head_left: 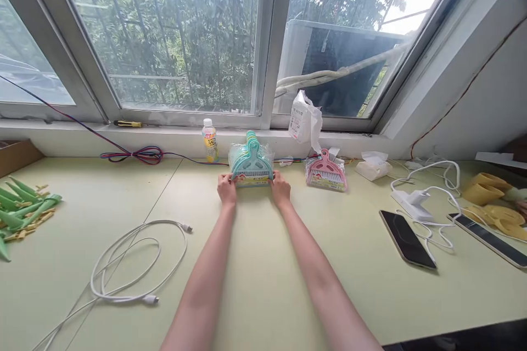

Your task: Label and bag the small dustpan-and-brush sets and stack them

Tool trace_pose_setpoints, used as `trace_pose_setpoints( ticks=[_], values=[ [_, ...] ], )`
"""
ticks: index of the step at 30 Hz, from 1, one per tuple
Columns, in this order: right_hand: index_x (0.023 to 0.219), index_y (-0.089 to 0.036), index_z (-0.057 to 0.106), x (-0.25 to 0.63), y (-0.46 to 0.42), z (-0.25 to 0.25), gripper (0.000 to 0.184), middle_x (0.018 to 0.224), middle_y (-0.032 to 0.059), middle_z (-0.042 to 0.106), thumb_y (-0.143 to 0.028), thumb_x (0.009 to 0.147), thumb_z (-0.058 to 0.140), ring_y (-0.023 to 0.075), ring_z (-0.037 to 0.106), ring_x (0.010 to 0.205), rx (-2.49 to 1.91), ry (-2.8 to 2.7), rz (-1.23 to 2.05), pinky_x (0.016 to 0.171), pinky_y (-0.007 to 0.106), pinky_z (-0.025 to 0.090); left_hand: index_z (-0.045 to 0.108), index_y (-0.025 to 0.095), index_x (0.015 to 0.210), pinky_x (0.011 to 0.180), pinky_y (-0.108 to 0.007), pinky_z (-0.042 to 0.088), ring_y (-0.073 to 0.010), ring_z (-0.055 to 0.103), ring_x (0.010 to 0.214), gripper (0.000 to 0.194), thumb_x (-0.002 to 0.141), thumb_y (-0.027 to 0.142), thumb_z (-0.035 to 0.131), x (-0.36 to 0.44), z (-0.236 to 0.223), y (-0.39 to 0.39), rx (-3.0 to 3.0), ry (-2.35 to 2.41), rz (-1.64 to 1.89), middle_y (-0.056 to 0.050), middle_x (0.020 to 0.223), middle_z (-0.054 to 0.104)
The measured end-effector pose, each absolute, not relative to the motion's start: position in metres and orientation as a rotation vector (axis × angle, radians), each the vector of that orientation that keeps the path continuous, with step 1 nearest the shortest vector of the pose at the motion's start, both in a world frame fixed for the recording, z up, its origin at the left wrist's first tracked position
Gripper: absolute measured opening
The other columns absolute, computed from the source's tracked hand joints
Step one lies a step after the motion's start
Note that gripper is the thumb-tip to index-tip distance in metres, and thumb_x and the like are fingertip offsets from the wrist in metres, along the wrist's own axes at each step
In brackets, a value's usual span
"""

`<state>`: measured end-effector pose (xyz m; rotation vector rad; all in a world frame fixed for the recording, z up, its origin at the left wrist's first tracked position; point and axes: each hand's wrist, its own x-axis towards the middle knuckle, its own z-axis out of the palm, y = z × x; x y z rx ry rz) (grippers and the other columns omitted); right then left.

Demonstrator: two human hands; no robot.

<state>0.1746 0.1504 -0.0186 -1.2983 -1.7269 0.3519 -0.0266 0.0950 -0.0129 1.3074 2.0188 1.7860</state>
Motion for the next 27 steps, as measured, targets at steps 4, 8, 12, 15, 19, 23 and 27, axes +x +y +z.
trace_pose_setpoints(
  ticks=[4,8,12,15,19,23,27],
  values=[
    [0.11,-0.021,0.054,0.17,0.155,-0.016,0.021,0.108,0.0116,0.069,-0.027,0.091,0.06,0.0216,0.066,0.084,-1.441,-1.877,0.183,0.065,0.028,0.041,0.063,0.021,0.103,0.075,-0.033,0.047,-0.0182,0.061,0.074,0.019,0.085,0.015,0.059,-0.027,-0.014,0.098,1.342,2.068,1.754,-0.007,0.101,0.061],
    [0.115,-0.019,0.051,0.169,0.152,-0.015,0.023,0.108,0.0111,0.068,-0.034,0.098,0.049,0.0212,0.066,0.082,-1.504,-1.961,0.074,0.059,0.027,0.037,0.06,0.02,0.103,0.071,-0.032,0.046,-0.0204,0.062,0.081,0.013,0.091,0.024,0.058,-0.024,-0.012,0.095,1.362,2.182,1.683,-0.008,0.101,0.063],
    [0.115,-0.018,0.052,0.171,0.148,-0.014,0.027,0.107,0.0109,0.068,-0.04,0.1,0.045,0.0201,0.066,0.079,-1.514,-1.963,0.052,0.058,0.027,0.034,0.058,0.02,0.105,0.076,-0.035,0.046,-0.0251,0.062,0.095,0.016,0.095,0.03,0.053,-0.022,-0.011,0.094,1.393,2.211,1.678,-0.011,0.107,0.063],
    [0.115,-0.018,0.053,0.17,0.146,-0.014,0.03,0.105,0.0111,0.068,-0.042,0.101,0.043,0.0194,0.065,0.077,-1.505,-1.946,0.047,0.058,0.026,0.034,0.057,0.019,0.109,0.085,-0.04,0.045,-0.0284,0.058,0.106,0.021,0.096,0.034,0.049,-0.022,-0.011,0.095,1.409,2.216,1.726,-0.014,0.109,0.062],
    [0.114,-0.017,0.054,0.172,0.148,-0.015,0.035,0.102,0.0097,0.067,-0.044,0.103,0.035,0.0183,0.063,0.076,-1.477,-1.792,0.045,0.062,0.026,0.036,0.053,0.016,0.118,0.093,-0.045,0.041,-0.0305,0.055,0.111,0.03,0.097,0.037,0.046,-0.023,-0.012,0.097,1.357,2.236,1.792,-0.016,0.113,0.059],
    [0.112,-0.018,0.056,0.209,0.159,-0.013,0.034,0.11,0.0138,0.064,-0.039,0.103,0.03,0.0242,0.06,0.101,-1.508,-1.478,-0.06,0.08,0.033,0.043,0.051,0.016,0.121,0.098,-0.047,0.037,-0.03,0.053,0.113,0.033,0.098,0.038,0.043,-0.023,-0.013,0.096,1.292,2.226,1.884,-0.017,0.119,0.055],
    [0.123,-0.016,0.052,0.286,0.176,-0.012,0.034,0.134,0.0223,0.052,-0.03,0.099,0.033,0.0324,0.045,0.129,-1.839,-0.896,-0.154,0.097,0.049,0.039,0.049,0.018,0.123,0.1,-0.046,0.035,-0.0277,0.053,0.111,0.033,0.098,0.039,0.042,-0.02,-0.01,0.093,1.279,2.209,1.988,-0.016,0.125,0.053]
  ],
)
